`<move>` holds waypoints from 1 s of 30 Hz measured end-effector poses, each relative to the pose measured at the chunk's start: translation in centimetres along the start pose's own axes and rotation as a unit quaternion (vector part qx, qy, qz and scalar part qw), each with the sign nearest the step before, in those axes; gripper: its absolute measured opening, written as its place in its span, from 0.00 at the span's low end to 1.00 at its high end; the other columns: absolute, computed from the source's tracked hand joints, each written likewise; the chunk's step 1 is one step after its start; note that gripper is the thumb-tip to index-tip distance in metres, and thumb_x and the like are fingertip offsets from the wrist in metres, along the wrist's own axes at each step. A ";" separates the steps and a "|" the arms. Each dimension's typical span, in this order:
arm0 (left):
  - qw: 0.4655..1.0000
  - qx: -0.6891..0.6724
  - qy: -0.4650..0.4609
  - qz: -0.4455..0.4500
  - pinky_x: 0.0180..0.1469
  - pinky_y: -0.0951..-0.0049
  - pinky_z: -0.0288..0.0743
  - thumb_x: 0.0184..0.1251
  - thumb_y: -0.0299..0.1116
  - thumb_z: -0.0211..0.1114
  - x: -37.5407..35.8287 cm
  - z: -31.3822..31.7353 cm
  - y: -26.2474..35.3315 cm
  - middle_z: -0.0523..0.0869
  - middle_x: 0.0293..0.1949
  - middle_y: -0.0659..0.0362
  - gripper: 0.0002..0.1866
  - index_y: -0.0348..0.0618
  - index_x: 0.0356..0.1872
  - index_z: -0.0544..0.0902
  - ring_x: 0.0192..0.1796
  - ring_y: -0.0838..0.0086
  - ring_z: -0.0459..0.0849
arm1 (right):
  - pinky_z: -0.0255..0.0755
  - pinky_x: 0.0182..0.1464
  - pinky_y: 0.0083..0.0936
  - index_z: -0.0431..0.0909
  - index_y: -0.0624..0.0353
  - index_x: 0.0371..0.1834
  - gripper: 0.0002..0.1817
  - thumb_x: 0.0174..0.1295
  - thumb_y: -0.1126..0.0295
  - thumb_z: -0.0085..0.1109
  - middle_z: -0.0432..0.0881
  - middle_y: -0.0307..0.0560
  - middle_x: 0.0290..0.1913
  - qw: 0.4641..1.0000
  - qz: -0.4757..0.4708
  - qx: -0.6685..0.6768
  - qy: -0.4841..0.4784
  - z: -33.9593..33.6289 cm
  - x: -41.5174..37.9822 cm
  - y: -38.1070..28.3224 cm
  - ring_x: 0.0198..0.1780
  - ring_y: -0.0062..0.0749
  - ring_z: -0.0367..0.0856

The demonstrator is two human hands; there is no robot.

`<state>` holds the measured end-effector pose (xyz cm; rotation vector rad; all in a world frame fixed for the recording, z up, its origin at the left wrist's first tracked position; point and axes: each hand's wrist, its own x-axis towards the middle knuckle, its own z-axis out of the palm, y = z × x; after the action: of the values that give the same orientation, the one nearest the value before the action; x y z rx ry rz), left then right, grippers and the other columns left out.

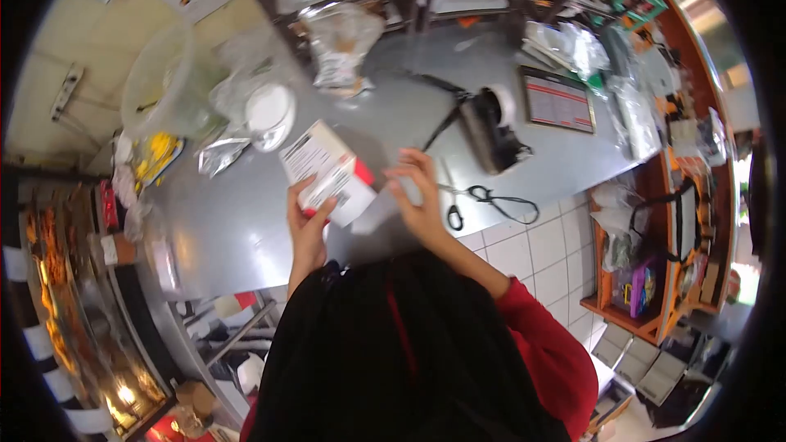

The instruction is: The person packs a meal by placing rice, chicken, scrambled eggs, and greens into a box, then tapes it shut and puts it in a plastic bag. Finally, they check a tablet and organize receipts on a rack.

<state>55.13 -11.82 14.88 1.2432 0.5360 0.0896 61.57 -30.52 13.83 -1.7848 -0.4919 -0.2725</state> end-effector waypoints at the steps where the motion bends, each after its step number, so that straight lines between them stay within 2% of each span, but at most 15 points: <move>1: 1.000 -0.029 0.001 0.003 0.48 0.75 0.74 0.55 0.21 0.67 0.4 -0.2 0.2 0.78 0.49 0.59 0.26 0.51 0.55 0.69 0.49 0.74 0.78 | 0.71 0.49 0.28 0.77 0.65 0.39 0.09 0.61 0.71 0.59 0.75 0.51 0.48 0.999 0.030 -0.002 0.010 0.2 -1.6 -0.2 0.45 0.37 0.77; 2: 0.998 -0.058 -0.001 0.006 0.49 0.75 0.74 0.55 0.20 0.68 0.7 -0.4 0.2 0.77 0.49 0.57 0.27 0.49 0.55 0.69 0.50 0.73 0.77 | 0.71 0.48 0.27 0.77 0.65 0.37 0.07 0.62 0.71 0.58 0.77 0.49 0.45 0.985 0.132 0.109 -0.027 0.7 -3.0 -0.6 0.42 0.35 0.78; 4: 0.994 -0.097 -0.027 0.035 0.51 0.74 0.73 0.55 0.17 0.66 0.2 -0.4 0.3 0.76 0.49 0.56 0.26 0.47 0.54 0.68 0.51 0.72 0.77 | 0.71 0.45 0.23 0.77 0.65 0.32 0.08 0.65 0.71 0.55 0.79 0.47 0.39 0.889 0.326 0.309 -0.091 1.5 -4.9 -1.5 0.36 0.30 0.79; 7: 0.991 -0.093 -0.059 0.076 0.53 0.73 0.72 0.55 0.16 0.65 -0.3 -0.3 0.1 0.75 0.50 0.55 0.26 0.45 0.53 0.67 0.53 0.72 0.76 | 0.72 0.41 0.22 0.78 0.64 0.32 0.08 0.66 0.72 0.53 0.80 0.42 0.30 0.896 0.354 0.233 -0.137 3.4 -4.3 -2.3 0.31 0.26 0.79; 10: 0.984 -0.131 -0.083 0.092 0.54 0.71 0.71 0.54 0.15 0.66 -1.7 0.0 0.1 0.75 0.50 0.55 0.26 0.45 0.52 0.67 0.54 0.72 0.75 | 0.73 0.38 0.21 0.79 0.65 0.34 0.06 0.61 0.72 0.58 0.82 0.42 0.29 0.912 0.312 0.243 -0.113 5.1 -4.5 1.0 0.30 0.24 0.80; 11: 0.984 -0.117 -0.094 0.101 0.55 0.68 0.71 0.52 0.14 0.67 -1.7 -0.4 0.0 0.74 0.52 0.55 0.27 0.46 0.52 0.66 0.55 0.70 0.75 | 0.74 0.36 0.22 0.79 0.65 0.33 0.06 0.58 0.72 0.61 0.83 0.43 0.28 0.937 0.259 0.204 -0.116 5.1 -4.5 1.4 0.30 0.25 0.81; 14: 0.960 -0.203 -0.170 0.088 0.57 0.65 0.69 0.52 0.17 0.69 -2.7 -1.5 0.6 0.72 0.53 0.54 0.27 0.45 0.51 0.66 0.56 0.67 0.74 | 0.75 0.34 0.24 0.81 0.65 0.34 0.09 0.50 0.74 0.67 0.84 0.46 0.28 0.984 0.088 0.110 -0.113 4.5 -4.0 0.7 0.30 0.29 0.83; 15: 0.952 -0.232 -0.193 0.057 0.60 0.62 0.66 0.59 0.25 0.65 -3.4 -1.5 1.5 0.71 0.54 0.53 0.20 0.45 0.49 0.67 0.59 0.65 0.72 | 0.76 0.34 0.25 0.81 0.65 0.35 0.11 0.47 0.74 0.68 0.85 0.47 0.29 0.990 0.024 0.097 -0.099 4.5 -3.9 0.3 0.31 0.32 0.84; 16: 0.950 -0.244 -0.188 0.051 0.60 0.62 0.65 0.61 0.27 0.62 -3.6 -1.8 1.3 0.71 0.54 0.53 0.17 0.44 0.49 0.67 0.59 0.64 0.71 | 0.76 0.33 0.26 0.81 0.64 0.36 0.14 0.45 0.75 0.70 0.85 0.47 0.30 0.992 -0.040 0.085 -0.084 4.7 -3.8 -0.2 0.31 0.34 0.85; 17: 0.948 -0.256 -0.183 0.046 0.61 0.61 0.63 0.63 0.29 0.60 -3.6 -2.2 1.1 0.71 0.54 0.53 0.15 0.44 0.49 0.67 0.60 0.64 0.70 | 0.78 0.34 0.28 0.82 0.62 0.37 0.18 0.40 0.70 0.74 0.85 0.48 0.32 0.994 -0.094 0.039 -0.035 4.9 -3.6 -1.0 0.32 0.39 0.85; 20: 0.949 -0.230 -0.204 0.069 0.63 0.59 0.61 0.67 0.31 0.53 -4.3 -2.4 1.7 0.72 0.54 0.52 0.11 0.44 0.47 0.68 0.61 0.64 0.69 | 0.78 0.37 0.30 0.82 0.61 0.36 0.23 0.36 0.64 0.77 0.85 0.46 0.35 0.988 -0.143 0.054 -0.033 4.4 -3.4 -1.6 0.34 0.38 0.86; 21: 0.950 -0.211 -0.217 0.079 0.63 0.59 0.60 0.67 0.32 0.51 -4.7 -2.4 2.0 0.72 0.54 0.51 0.10 0.44 0.47 0.68 0.61 0.65 0.68 | 0.79 0.39 0.30 0.82 0.62 0.35 0.25 0.35 0.58 0.77 0.85 0.46 0.36 0.989 -0.124 0.060 -0.049 4.0 -3.4 -1.9 0.36 0.37 0.86; 25: 0.946 -0.208 -0.237 0.071 0.62 0.59 0.60 0.66 0.30 0.53 -5.3 -2.4 2.1 0.72 0.54 0.51 0.10 0.43 0.46 0.69 0.61 0.65 0.68 | 0.79 0.40 0.29 0.80 0.63 0.41 0.23 0.44 0.62 0.73 0.85 0.48 0.41 0.976 -0.208 0.002 -0.057 2.8 -2.7 -2.9 0.38 0.37 0.85; 28: 0.947 -0.180 -0.255 0.076 0.59 0.60 0.66 0.65 0.29 0.54 -5.7 -2.4 2.4 0.72 0.55 0.51 0.10 0.43 0.46 0.70 0.60 0.65 0.69 | 0.79 0.41 0.29 0.79 0.63 0.44 0.22 0.47 0.64 0.71 0.84 0.49 0.42 0.980 -0.184 0.011 -0.072 2.4 -3.0 -2.6 0.39 0.37 0.85; 30: 0.941 -0.176 -0.281 0.068 0.55 0.60 0.71 0.64 0.29 0.55 -5.9 -2.3 3.2 0.70 0.56 0.51 0.11 0.43 0.47 0.70 0.60 0.65 0.69 | 0.79 0.41 0.29 0.78 0.64 0.45 0.21 0.49 0.65 0.69 0.84 0.49 0.43 0.987 -0.122 0.047 -0.090 2.1 -3.8 -2.0 0.40 0.37 0.85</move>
<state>49.74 -10.82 19.31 0.8941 -0.0658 -0.0542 57.16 -28.79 13.34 -1.6646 -0.8424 -0.2551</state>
